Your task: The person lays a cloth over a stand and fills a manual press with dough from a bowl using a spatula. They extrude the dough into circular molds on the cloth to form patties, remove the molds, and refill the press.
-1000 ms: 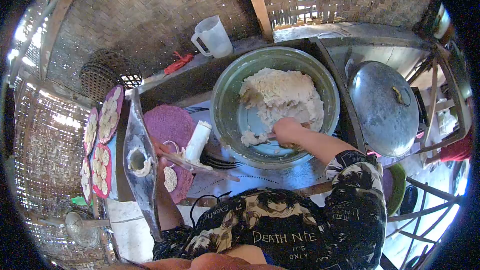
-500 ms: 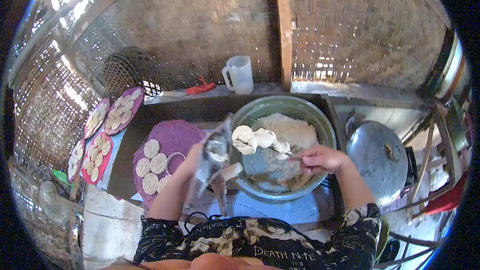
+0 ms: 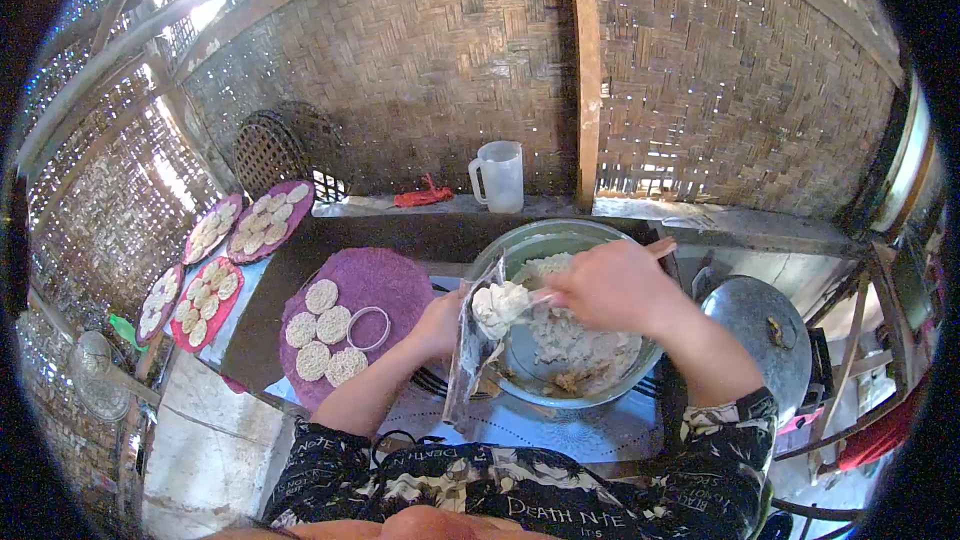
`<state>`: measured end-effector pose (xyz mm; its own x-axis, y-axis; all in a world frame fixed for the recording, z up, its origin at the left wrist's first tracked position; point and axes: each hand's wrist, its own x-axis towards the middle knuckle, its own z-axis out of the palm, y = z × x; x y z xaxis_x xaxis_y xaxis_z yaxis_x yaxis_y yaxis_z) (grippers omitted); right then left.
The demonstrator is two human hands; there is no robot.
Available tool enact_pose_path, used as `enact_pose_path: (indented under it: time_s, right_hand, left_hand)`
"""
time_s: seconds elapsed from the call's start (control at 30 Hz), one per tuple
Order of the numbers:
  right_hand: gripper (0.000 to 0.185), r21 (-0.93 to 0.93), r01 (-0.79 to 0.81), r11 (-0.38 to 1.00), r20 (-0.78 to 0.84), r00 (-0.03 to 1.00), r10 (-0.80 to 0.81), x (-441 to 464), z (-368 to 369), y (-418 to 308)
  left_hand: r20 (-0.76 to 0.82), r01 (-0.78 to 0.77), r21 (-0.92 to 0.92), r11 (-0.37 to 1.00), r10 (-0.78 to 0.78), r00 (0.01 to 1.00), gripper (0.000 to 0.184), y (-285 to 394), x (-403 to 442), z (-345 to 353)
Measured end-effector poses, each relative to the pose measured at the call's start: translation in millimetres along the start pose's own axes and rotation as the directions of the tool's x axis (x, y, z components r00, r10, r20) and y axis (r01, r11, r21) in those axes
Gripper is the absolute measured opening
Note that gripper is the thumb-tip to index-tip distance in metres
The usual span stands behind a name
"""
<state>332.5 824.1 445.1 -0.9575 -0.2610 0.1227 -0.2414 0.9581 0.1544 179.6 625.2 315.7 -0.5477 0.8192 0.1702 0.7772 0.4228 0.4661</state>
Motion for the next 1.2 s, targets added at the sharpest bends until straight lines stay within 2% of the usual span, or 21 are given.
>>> enact_pose_path:
  time_s: [0.07,0.17,0.23,0.27,0.3,0.37,0.43,0.47,0.5,0.53,0.6,0.7,0.77,0.83,0.9,0.97,1.0,1.03,1.07,1.13,1.2]
  right_hand:
    - [0.025,-0.143,0.069,0.987,-0.127,0.988,-0.088,10,15,-16]
    - [0.022,-0.299,0.156,0.942,-0.353,0.899,-0.261,12,31,-32]
    - [0.020,-0.322,0.222,0.920,-0.472,0.805,-0.359,4,33,-30]
    - [0.018,-0.327,0.192,0.925,-0.505,0.792,-0.343,4,27,-19]
    - [0.008,-0.216,0.100,0.971,-0.447,0.874,-0.189,-6,11,-10]
    - [0.013,-0.084,0.009,0.996,-0.631,0.773,-0.060,-24,-7,14]
    - [0.014,-0.060,-0.095,0.994,-0.690,0.723,0.028,-28,-9,25]
    - [0.015,-0.071,-0.062,0.996,-0.664,0.747,-0.001,-26,-5,26]
    - [0.016,-0.079,-0.031,0.996,-0.638,0.770,-0.027,-22,2,27]
    - [0.017,-0.091,0.000,0.996,-0.612,0.789,-0.056,-19,6,29]
    - [0.018,-0.079,0.036,0.996,-0.567,0.820,-0.075,-19,10,33]
    - [0.015,-0.087,0.085,0.993,-0.502,0.857,-0.117,-15,18,26]
    - [0.013,-0.099,0.119,0.988,-0.436,0.887,-0.151,-4,37,19]
    - [0.014,-0.134,0.132,0.982,-0.429,0.885,-0.178,-3,44,16]
    - [0.011,-0.103,0.139,0.985,-0.418,0.893,-0.169,-5,40,19]
    - [0.014,-0.149,0.052,0.987,-0.518,0.847,-0.123,-20,19,36]
    - [0.015,-0.056,-0.019,0.998,-0.579,0.815,-0.017,-33,11,48]
    - [0.017,0.037,-0.082,0.996,-0.628,0.773,0.087,-41,6,56]
    - [0.017,0.056,-0.033,0.998,-0.618,0.784,0.060,-41,4,54]
    - [0.018,0.106,0.060,0.993,-0.593,0.805,0.015,-43,5,47]
    - [0.018,0.070,0.025,0.997,-0.562,0.827,0.019,-39,11,47]
  left_hand:
    - [-0.044,0.024,-0.114,0.993,-0.029,0.999,0.050,-6,2,6]
    - [-0.002,-0.042,-0.262,0.964,0.042,0.999,0.048,-37,11,22]
    - [0.017,-0.067,-0.648,0.759,0.102,0.995,0.051,-53,17,33]
    - [-0.027,-0.158,-0.555,0.817,0.172,0.985,0.052,-56,20,31]
    - [-0.061,-0.244,-0.451,0.858,0.244,0.968,0.052,-61,23,30]
    - [-0.115,-0.320,-0.485,0.814,0.303,0.946,0.049,-99,49,45]
    - [-0.134,-0.365,-0.496,0.788,0.346,0.929,0.047,-116,58,56]
    - [-0.126,-0.373,-0.492,0.786,0.360,0.924,0.047,-102,53,50]
    - [0.092,-0.008,-0.880,0.475,0.187,0.978,0.051,-83,50,49]
    - [0.302,0.302,-0.952,-0.054,-0.002,0.953,0.057,-52,44,39]
    - [0.158,0.142,-0.912,0.385,0.008,0.987,0.058,-68,54,62]
    - [0.114,0.066,-0.731,0.680,0.025,0.993,0.051,-65,57,72]
    - [0.170,0.117,-0.499,0.859,-0.036,0.985,0.048,-26,44,47]
    - [0.245,0.215,-0.582,0.784,-0.084,0.966,0.045,-24,46,50]
    - [0.332,0.336,-0.840,0.427,-0.086,0.939,0.040,-41,54,62]
    - [0.365,0.376,-0.916,0.140,-0.093,0.926,0.035,-34,50,44]
    - [0.365,0.370,-0.929,0.027,-0.100,0.925,0.032,-27,46,32]
    - [0.274,0.302,-0.925,0.228,-0.147,0.950,0.030,-27,43,26]
    - [0.230,0.270,-0.898,0.346,-0.153,0.961,0.030,-27,41,23]
    - [0.177,0.220,-0.801,0.557,-0.131,0.976,0.030,-30,45,26]
    - [0.134,0.186,-0.658,0.730,-0.130,0.982,0.031,-34,49,37]
